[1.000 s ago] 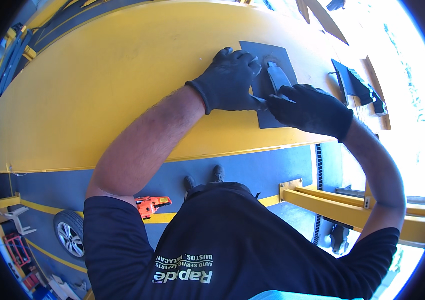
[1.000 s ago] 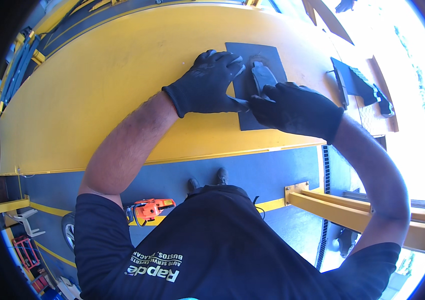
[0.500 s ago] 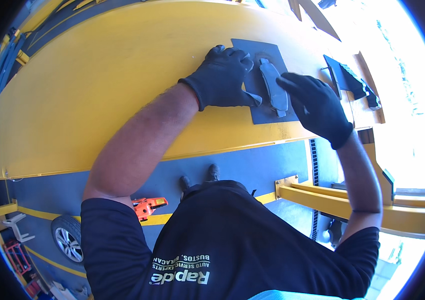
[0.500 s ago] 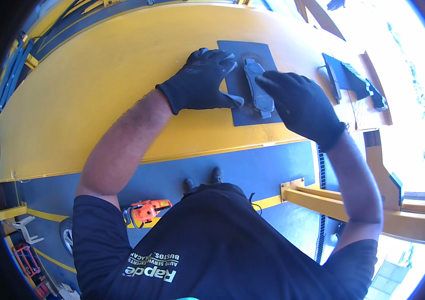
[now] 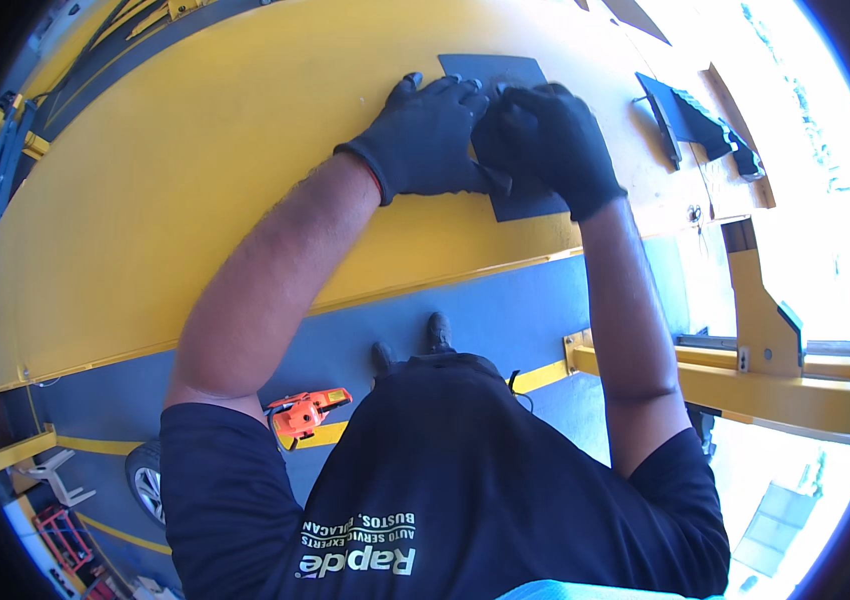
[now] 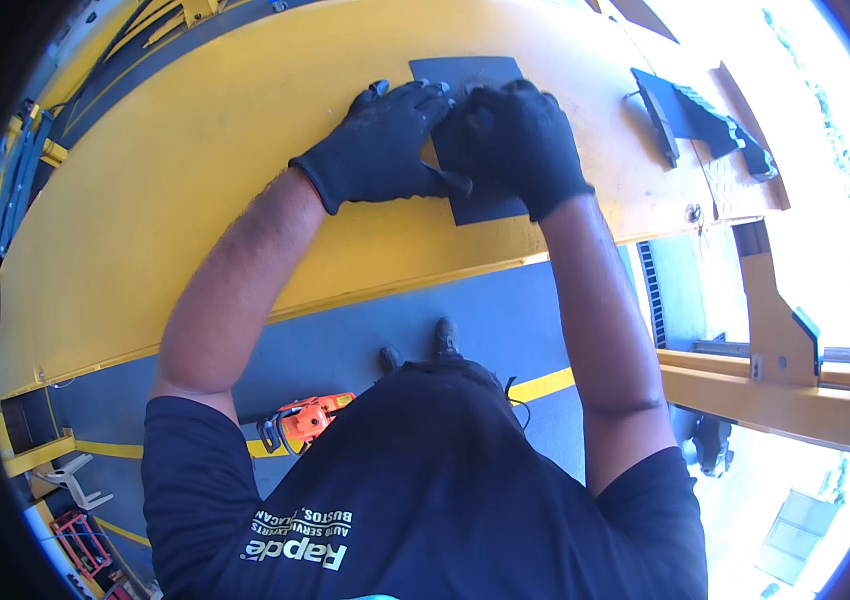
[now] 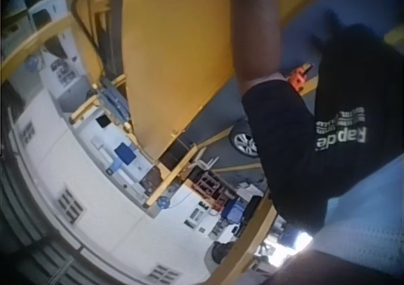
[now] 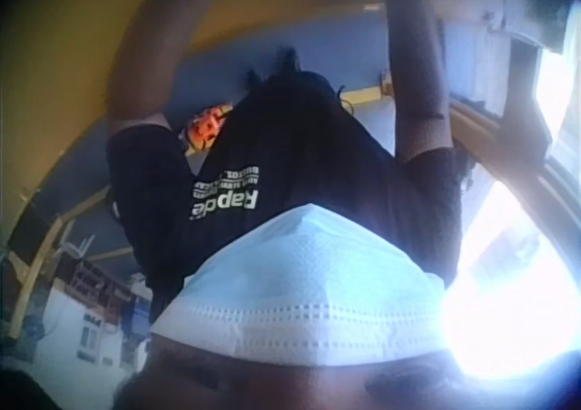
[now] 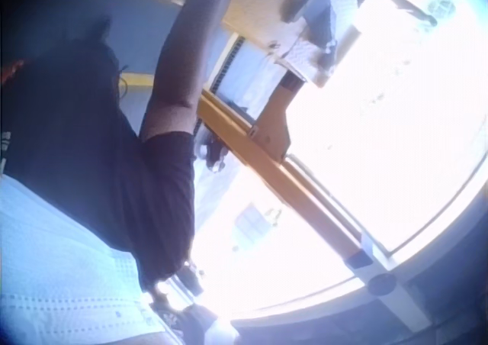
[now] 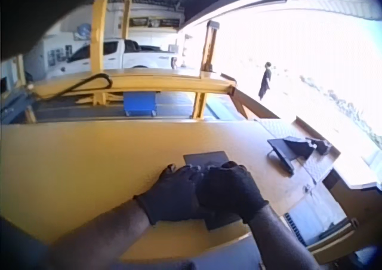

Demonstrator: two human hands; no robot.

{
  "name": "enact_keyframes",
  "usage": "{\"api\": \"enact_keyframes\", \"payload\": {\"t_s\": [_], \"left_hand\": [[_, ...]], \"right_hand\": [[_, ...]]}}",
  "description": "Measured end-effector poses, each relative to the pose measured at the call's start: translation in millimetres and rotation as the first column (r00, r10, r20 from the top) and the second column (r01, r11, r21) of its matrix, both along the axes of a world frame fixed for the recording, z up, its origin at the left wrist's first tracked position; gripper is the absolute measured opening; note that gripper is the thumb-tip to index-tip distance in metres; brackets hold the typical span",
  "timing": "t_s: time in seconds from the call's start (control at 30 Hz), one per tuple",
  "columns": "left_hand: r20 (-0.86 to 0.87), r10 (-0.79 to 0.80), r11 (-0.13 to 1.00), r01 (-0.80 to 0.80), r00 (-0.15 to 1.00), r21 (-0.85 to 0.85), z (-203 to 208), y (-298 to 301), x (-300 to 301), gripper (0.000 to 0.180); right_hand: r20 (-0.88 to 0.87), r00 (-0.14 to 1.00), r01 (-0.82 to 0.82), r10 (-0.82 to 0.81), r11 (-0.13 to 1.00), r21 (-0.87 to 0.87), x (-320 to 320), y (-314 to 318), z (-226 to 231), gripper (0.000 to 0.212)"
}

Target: The person sands multiple brake pads on a yellow workbench using a piece of sandpaper. They handle each pad individually, flip them to sand different sides, and place them back on the bench after finishing.

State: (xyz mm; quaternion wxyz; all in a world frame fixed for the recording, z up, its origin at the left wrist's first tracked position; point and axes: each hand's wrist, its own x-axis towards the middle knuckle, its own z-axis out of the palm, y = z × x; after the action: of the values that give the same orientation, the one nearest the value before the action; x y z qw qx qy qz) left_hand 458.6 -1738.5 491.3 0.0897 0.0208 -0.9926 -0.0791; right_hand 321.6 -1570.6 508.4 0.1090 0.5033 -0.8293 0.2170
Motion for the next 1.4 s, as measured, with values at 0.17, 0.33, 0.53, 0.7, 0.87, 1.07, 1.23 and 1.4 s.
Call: {"api": "enact_keyframes", "payload": {"t_s": [0.17,0.33,0.53,0.7,0.87,1.07,1.23,1.4], "left_hand": [[0.005,0.025,0.999,-0.025,1.000,0.023,5.5,5.8,5.3,0.114],[0.075,0.010,1.000,-0.008,0.997,-0.023,11.9,21.9,10.2,0.118],[-0.244,-0.014,0.997,0.034,0.970,0.076,-16.6,16.1,9.1,0.084],[-0.236,0.054,0.988,-0.017,0.970,0.156,-3.9,24.5,5.3,0.076],[-0.291,0.047,0.997,-0.028,0.955,0.069,-10.9,20.9,10.8,0.086],[-0.158,0.097,0.995,-0.097,0.983,0.010,-2.1,19.7,9.1,0.107],[-0.135,0.108,0.994,-0.103,0.985,0.046,-7.6,14.2,8.7,0.114],[-0.161,0.070,0.995,-0.058,0.984,0.082,-1.9,16.1,9.6,0.116]], "right_hand": [[-0.092,0.992,-0.085,0.084,0.996,-0.007,13.5,11.4,3.5,0.023],[-0.159,0.980,-0.123,0.119,0.992,-0.014,-20.0,2.5,-10.5,0.017],[-0.174,0.949,-0.252,0.263,0.964,0.084,-9.9,16.4,-0.6,0.022],[-0.102,0.975,-0.193,0.200,0.978,0.072,-17.6,0.6,-3.0,0.023],[-0.123,0.964,-0.218,0.234,0.967,0.135,-12.6,31.4,-8.0,0.023],[0.289,0.940,-0.203,0.184,0.978,0.037,-52.1,14.2,-18.6,0.028],[-0.152,0.847,-0.504,0.510,0.860,0.078,-51.0,19.3,-9.0,0.027],[-0.296,0.800,-0.489,0.522,0.853,0.183,-54.9,-12.9,2.6,0.012]]}}
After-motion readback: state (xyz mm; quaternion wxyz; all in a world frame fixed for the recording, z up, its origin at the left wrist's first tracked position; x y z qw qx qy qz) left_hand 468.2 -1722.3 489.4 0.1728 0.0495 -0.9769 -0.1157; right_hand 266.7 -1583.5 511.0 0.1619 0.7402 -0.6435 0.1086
